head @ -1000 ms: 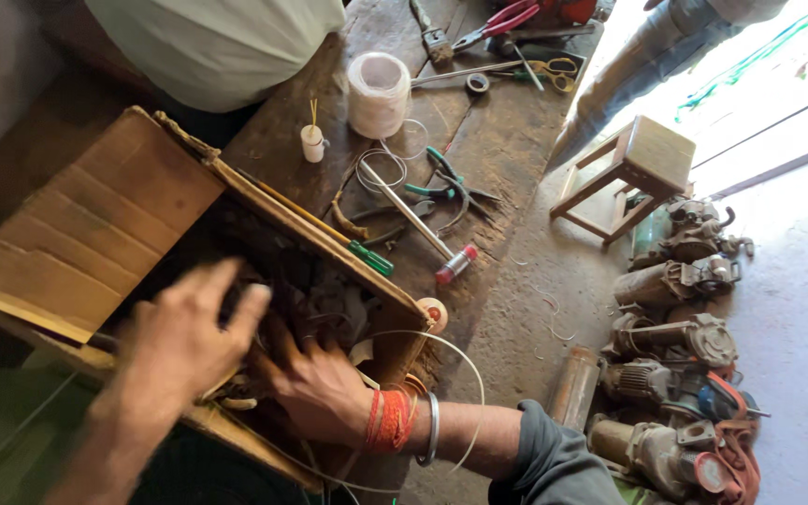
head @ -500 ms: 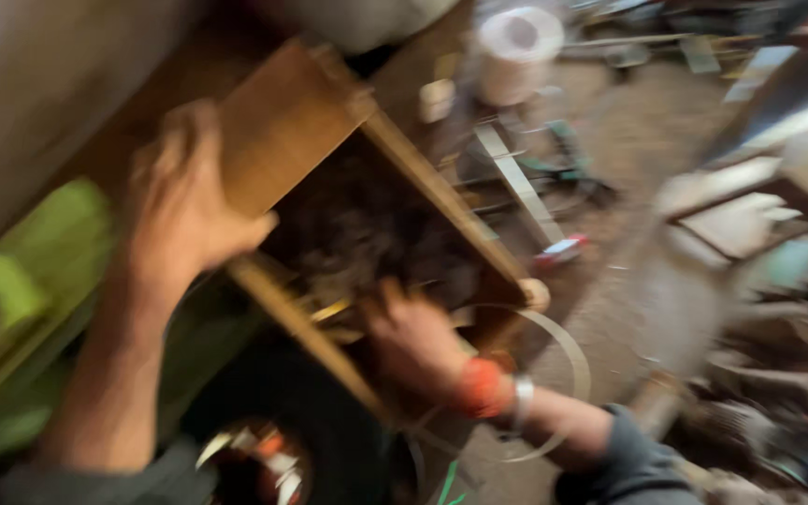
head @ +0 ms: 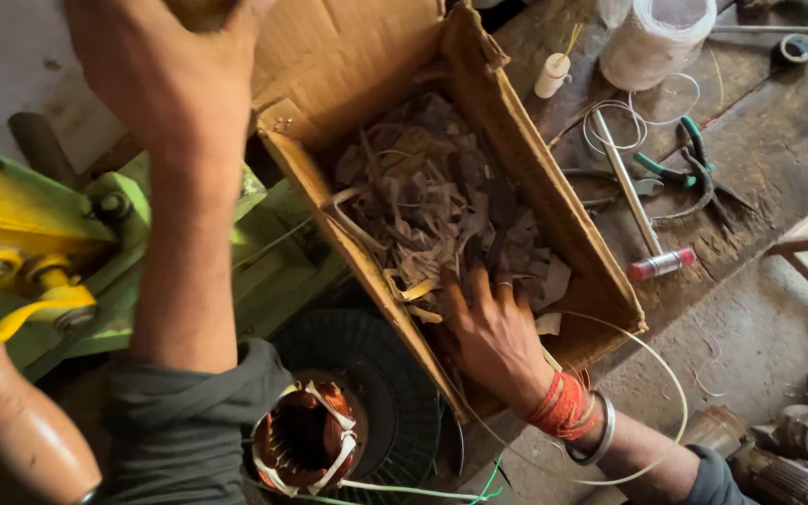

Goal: The person repairs an electric motor stator by stripping insulation from wires, twisting them together, and wrapping them with white tape. The person uses pliers to cut tape and handles multiple colored wires during the process.

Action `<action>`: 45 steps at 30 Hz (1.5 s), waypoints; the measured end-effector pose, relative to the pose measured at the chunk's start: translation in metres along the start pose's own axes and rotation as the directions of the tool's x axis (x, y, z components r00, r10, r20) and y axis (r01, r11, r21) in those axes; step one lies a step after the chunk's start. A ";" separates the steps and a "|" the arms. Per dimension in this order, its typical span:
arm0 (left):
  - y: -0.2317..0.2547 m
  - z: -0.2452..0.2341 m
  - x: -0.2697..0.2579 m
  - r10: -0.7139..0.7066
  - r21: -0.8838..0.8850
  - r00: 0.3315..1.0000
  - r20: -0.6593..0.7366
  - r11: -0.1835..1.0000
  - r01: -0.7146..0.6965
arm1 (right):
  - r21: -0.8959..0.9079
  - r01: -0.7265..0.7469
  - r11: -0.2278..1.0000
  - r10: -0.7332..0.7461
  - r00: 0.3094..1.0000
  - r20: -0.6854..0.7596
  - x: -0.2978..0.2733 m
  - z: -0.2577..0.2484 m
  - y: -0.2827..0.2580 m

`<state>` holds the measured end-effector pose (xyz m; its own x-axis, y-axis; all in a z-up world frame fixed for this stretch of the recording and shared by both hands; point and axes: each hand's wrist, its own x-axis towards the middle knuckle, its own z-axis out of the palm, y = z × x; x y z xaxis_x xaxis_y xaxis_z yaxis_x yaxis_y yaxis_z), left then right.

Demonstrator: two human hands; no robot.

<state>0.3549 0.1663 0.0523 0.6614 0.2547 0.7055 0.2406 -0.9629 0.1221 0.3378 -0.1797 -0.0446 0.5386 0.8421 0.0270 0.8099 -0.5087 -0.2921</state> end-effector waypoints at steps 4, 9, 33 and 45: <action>0.017 0.049 -0.013 0.016 0.231 0.996 0.085 0.972 -0.036 | -0.022 0.027 0.999 -0.028 0.997 -0.068 -0.003 0.005 0.002; 0.042 0.076 -0.028 0.087 0.251 0.934 0.345 0.951 -0.181 | 0.022 0.019 1.000 -0.018 0.999 -0.050 -0.007 0.007 0.004; 0.056 0.108 -0.052 0.518 -0.090 0.673 0.528 0.822 -0.563 | -0.044 0.041 0.998 -0.044 0.997 -0.063 -0.012 0.028 0.008; -0.012 0.227 -0.100 0.192 -0.001 0.150 0.970 0.619 -0.785 | 0.001 0.033 0.999 -0.032 0.986 -0.162 0.004 0.029 0.003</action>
<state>0.4467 0.1728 -0.1785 0.8343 -0.0603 -0.5480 -0.3713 -0.7962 -0.4777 0.3351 -0.1725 -0.0734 0.5429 0.8178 0.1910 0.8268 -0.4807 -0.2921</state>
